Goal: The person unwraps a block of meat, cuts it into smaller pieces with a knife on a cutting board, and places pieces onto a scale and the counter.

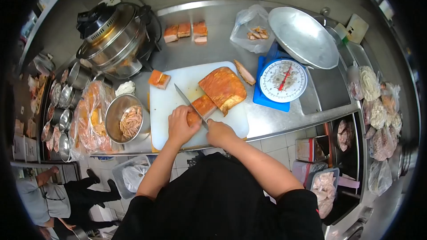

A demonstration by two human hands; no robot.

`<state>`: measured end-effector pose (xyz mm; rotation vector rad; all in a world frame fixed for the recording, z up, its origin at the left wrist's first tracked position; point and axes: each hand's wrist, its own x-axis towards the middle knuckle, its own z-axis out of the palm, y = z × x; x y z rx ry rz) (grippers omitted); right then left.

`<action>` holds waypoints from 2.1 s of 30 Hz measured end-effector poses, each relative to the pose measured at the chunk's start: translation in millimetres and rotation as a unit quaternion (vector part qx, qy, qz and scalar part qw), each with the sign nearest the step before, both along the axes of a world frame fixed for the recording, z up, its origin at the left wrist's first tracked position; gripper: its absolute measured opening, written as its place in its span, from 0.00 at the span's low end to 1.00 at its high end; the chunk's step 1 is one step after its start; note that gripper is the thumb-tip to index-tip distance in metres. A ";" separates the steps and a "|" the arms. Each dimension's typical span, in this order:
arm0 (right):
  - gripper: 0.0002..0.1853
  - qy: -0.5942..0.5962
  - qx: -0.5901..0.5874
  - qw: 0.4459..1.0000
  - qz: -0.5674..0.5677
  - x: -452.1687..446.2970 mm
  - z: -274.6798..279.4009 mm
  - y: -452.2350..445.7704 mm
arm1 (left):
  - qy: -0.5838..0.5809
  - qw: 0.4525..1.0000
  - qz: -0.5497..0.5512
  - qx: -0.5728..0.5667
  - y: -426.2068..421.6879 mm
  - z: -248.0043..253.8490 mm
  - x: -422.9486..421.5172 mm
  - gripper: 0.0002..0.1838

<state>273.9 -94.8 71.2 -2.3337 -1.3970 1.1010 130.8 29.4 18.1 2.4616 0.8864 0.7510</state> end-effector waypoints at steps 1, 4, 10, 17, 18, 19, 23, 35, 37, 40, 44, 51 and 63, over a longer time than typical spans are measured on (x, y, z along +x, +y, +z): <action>0.19 -0.003 0.015 1.000 0.012 0.5 0.3 -2.9 | 0.028 0.999 -0.010 0.011 -6.1 4.6 -3.0 0.27; 0.19 -0.003 0.036 0.999 0.003 0.3 13.3 -15.8 | 0.081 0.996 0.019 -0.019 0.5 9.1 -12.4 0.31; 0.20 0.030 0.109 0.989 -0.094 35.5 65.0 -81.1 | 0.152 0.985 0.074 -0.044 30.0 26.1 -39.2 0.31; 0.20 0.102 0.085 0.957 -0.258 61.1 53.4 -150.7 | 0.186 0.981 -0.064 0.008 2.9 44.3 54.1 0.46; 0.21 0.108 0.078 0.953 -0.272 62.1 46.3 -160.7 | 0.208 0.975 -0.061 -0.052 3.7 33.8 67.1 0.48; 0.21 0.114 0.073 0.948 -0.288 62.8 41.7 -171.4 | 0.230 0.965 -0.060 -0.110 5.3 26.7 77.9 0.51; 0.20 0.072 0.074 0.951 -0.291 62.4 41.1 -217.9 | 0.073 0.941 -0.039 -0.329 8.5 28.0 54.4 0.50; 0.23 0.035 0.107 0.965 -0.235 78.0 38.4 -249.2 | -0.141 0.921 -0.355 -0.072 -20.8 313.6 284.2 0.42; 0.23 0.040 0.130 0.963 -0.233 78.5 44.1 -248.2 | -0.044 0.937 -0.339 0.068 -30.9 321.4 337.1 0.41; 0.23 0.051 0.155 0.958 -0.236 78.2 41.8 -256.0 | 0.141 0.940 -0.291 0.111 -26.2 283.9 397.2 0.43; 0.21 0.101 0.147 0.949 -0.260 81.2 32.8 -272.8 | 0.242 0.921 -0.285 0.108 -21.9 260.8 415.4 0.44; 0.20 0.098 0.123 0.945 -0.285 96.0 35.6 -280.7 | 0.233 0.925 -0.287 0.091 -18.4 252.5 415.6 0.48; 0.24 0.083 0.117 0.961 -0.236 99.7 25.1 -272.3 | 0.191 0.932 -0.303 0.054 -9.0 258.8 395.0 0.46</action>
